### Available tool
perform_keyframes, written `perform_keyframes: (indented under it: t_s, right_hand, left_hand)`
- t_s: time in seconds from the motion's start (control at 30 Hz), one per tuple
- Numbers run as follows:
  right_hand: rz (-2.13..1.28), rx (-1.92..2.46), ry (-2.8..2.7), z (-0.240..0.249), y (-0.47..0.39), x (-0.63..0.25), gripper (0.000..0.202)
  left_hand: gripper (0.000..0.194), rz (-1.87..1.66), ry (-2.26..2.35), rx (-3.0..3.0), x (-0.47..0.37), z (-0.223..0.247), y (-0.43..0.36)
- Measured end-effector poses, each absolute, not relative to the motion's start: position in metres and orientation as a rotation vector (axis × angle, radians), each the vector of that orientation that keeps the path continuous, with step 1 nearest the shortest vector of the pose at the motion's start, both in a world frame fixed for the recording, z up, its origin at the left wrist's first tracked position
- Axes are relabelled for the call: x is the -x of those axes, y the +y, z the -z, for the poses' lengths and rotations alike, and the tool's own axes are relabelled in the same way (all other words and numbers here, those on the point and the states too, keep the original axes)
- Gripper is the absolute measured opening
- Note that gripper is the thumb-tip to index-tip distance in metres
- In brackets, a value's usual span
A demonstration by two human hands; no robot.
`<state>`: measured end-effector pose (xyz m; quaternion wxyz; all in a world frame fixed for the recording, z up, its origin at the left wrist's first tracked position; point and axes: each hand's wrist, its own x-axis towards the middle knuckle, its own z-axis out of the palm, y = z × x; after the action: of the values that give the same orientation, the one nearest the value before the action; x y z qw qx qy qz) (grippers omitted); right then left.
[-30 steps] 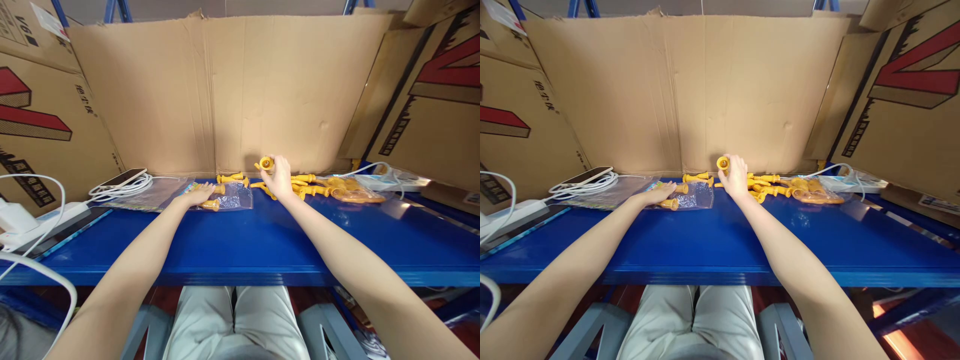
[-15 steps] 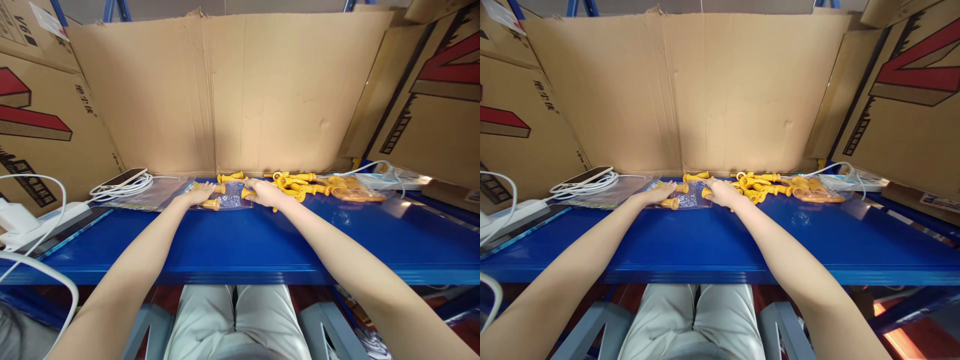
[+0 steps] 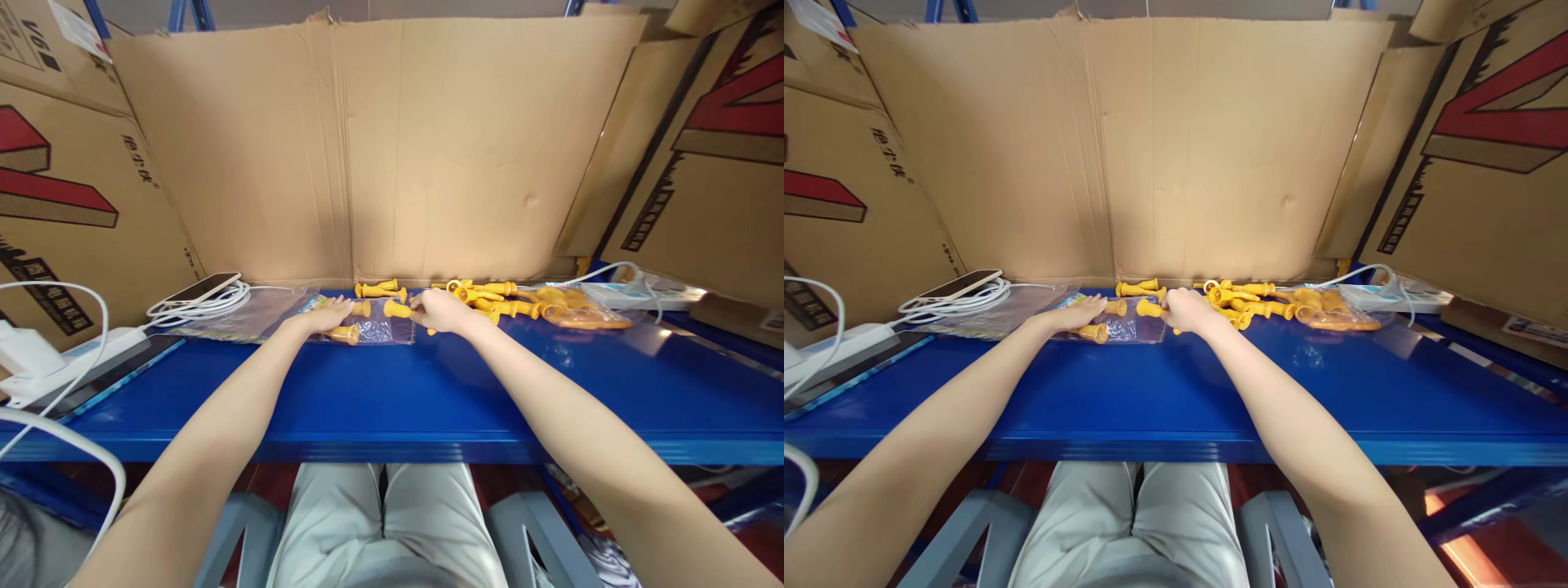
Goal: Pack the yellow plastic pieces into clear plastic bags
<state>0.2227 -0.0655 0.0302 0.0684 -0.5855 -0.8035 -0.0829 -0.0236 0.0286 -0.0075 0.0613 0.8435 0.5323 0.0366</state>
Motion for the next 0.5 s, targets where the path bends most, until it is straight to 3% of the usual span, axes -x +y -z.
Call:
perform_keyframes:
  t_s: [0.5]
  right_hand:
    - [0.283, 1.905, -2.247, -0.018, -0.066, -0.203, 0.027]
  left_hand:
    - [0.069, -0.076, 1.584, -2.442, 0.015, 0.000, 0.016]
